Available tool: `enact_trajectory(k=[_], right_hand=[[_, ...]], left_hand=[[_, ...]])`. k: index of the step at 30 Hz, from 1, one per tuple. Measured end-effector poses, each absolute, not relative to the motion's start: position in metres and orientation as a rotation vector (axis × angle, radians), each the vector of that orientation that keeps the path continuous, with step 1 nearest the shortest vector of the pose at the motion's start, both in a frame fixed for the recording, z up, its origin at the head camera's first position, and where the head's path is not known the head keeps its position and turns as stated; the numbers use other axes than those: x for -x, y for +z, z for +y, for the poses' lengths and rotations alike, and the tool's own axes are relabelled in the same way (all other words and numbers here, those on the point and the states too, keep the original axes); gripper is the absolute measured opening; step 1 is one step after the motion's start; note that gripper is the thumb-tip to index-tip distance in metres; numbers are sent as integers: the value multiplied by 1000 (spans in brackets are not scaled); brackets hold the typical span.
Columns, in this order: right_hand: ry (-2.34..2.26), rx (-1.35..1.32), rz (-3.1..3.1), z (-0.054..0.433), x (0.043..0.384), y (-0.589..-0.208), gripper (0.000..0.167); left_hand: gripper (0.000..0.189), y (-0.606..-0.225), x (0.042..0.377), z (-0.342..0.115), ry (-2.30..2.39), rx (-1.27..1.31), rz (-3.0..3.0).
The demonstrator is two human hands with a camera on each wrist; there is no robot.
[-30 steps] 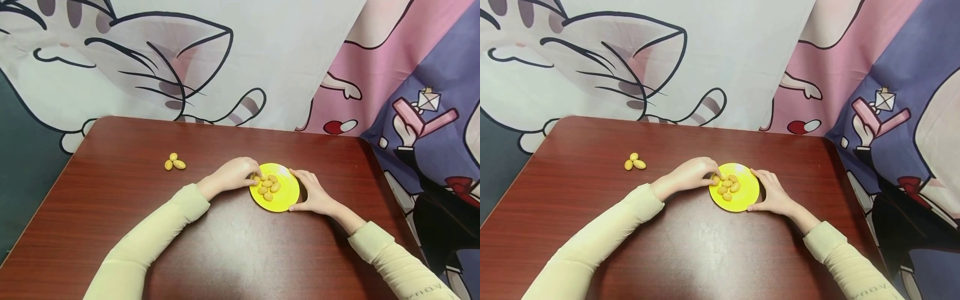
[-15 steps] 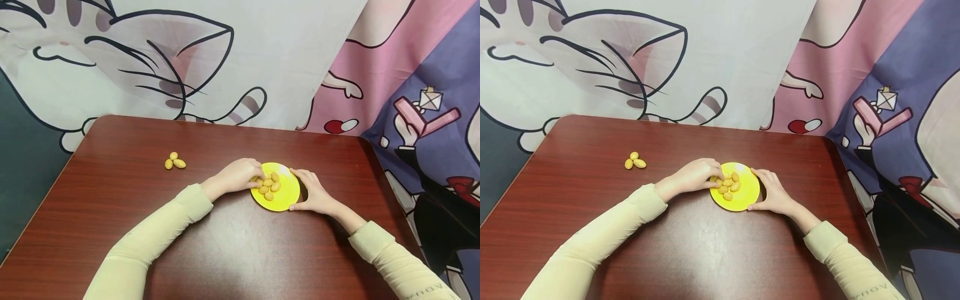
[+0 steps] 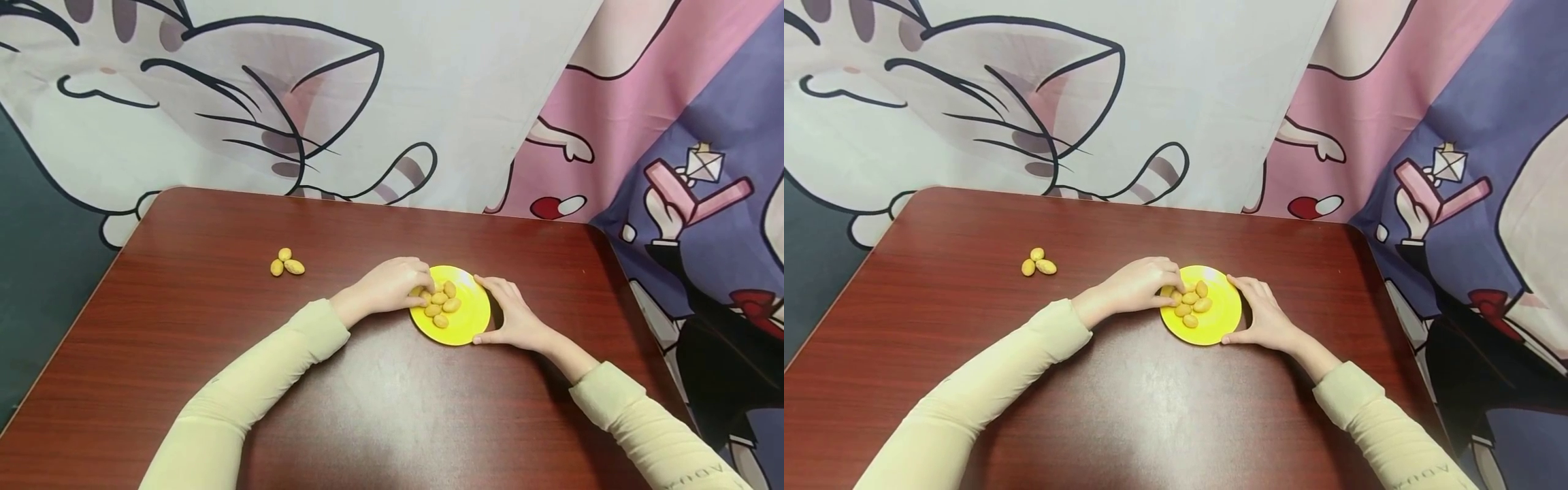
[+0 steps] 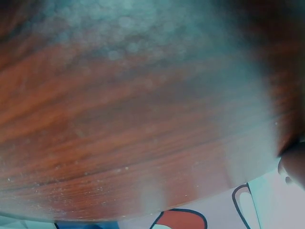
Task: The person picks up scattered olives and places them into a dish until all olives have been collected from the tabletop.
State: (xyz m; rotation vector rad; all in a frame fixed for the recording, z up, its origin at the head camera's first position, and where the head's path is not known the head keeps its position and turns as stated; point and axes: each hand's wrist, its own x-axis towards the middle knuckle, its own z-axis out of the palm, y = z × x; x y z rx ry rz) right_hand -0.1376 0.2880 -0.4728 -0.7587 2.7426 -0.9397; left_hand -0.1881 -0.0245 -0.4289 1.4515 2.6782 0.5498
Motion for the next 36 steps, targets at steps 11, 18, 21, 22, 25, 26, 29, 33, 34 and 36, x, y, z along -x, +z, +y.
enact_trajectory(k=[11, 18, 21, 22, 25, 26, 29, 33, 34, 36], right_hand=[[-936, 775, 2752, 289, 138, -474, 119], [-940, 779, 2755, 289, 138, -475, 119], [-941, 783, 2756, 288, 138, -475, 119], [-940, 782, 2757, 289, 138, -475, 119], [-938, 781, 2757, 289, 138, -475, 119], [-937, 781, 2756, 289, 138, -475, 119], [-936, 778, 2753, 288, 137, -475, 119], [-934, 774, 2749, 288, 137, -474, 118], [-933, 773, 2749, 287, 137, -473, 118], [-934, 771, 2747, 287, 137, -472, 119]], left_hand=[[18, -423, 192, -42, 583, -1348, 2714], [19, -420, 195, -73, 730, -1262, 2740], [20, -419, 196, -88, 771, -1206, 2757], [20, -419, 197, -93, 775, -1186, 2763], [20, -419, 198, -107, 788, -1125, 2780], [20, -420, 198, -112, 790, -1108, 2786], [21, -420, 199, -126, 815, -1056, 2802], [20, -422, 199, -146, 843, -1016, 2835], [20, -422, 198, -151, 840, -1003, 2848], [21, -423, 199, -160, 831, -979, 2867]])
